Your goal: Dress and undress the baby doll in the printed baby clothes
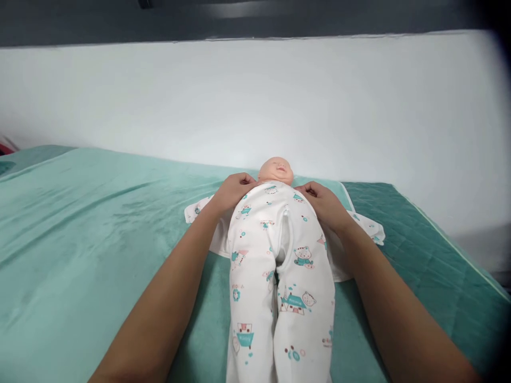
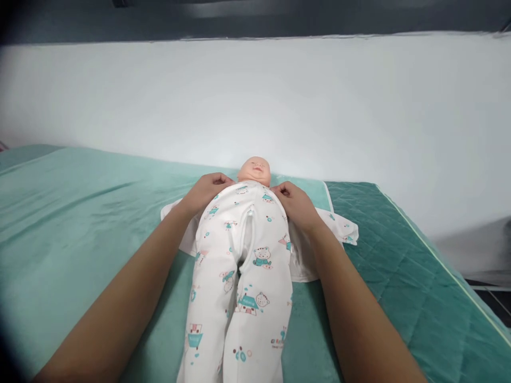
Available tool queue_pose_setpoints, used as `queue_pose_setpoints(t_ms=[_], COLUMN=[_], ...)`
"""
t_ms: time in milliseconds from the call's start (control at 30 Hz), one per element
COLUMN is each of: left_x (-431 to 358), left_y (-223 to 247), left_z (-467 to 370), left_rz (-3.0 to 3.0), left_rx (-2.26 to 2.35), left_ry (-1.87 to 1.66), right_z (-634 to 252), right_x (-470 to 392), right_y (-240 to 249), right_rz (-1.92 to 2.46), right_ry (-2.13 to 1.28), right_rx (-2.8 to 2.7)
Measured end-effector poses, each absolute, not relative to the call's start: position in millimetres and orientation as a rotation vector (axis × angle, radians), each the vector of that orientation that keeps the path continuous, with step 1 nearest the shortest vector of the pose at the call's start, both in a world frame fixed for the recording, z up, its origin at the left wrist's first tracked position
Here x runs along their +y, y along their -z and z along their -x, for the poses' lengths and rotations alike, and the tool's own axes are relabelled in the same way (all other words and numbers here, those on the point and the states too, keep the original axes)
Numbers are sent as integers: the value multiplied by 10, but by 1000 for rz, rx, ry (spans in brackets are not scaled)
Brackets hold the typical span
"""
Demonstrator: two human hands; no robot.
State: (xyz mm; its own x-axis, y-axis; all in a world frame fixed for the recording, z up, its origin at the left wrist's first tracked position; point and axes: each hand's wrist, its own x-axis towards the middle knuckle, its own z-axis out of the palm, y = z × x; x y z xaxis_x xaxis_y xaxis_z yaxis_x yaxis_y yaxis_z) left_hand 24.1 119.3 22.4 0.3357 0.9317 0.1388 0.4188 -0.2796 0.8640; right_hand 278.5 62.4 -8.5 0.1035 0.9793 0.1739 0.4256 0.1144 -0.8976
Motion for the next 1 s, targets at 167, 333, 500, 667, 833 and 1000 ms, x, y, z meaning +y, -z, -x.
queue_pose_setpoints(t_ms=[167, 333, 500, 667, 833, 1000], left_x=[1176, 1193, 1223, 1216, 1229, 1246], left_y=[-265, -187, -109, -39, 29, 33], left_z=[-217, -195, -233, -236, -246, -231], left_rz=[-1768, -1787, -1847, -1853, -1872, -1834], left_rx=[1085, 1123, 1366, 1338, 1383, 1343], left_ry=[-716, -860, -1022, -1042, -1110, -1002], right_z=[-2877, -2904, -2839, -2762, -2735, -2733], right_x=[581, 586, 663, 761, 746, 734], right_y=[-2, -20, 43, 153, 170, 158], right_rz=[1368, 1393, 1651, 1740, 1671, 1639], right_ry=[-927, -913, -540, -249, -379, -427], right_rx=[-1618, -1696, -1662, -1549, -1516, -1528])
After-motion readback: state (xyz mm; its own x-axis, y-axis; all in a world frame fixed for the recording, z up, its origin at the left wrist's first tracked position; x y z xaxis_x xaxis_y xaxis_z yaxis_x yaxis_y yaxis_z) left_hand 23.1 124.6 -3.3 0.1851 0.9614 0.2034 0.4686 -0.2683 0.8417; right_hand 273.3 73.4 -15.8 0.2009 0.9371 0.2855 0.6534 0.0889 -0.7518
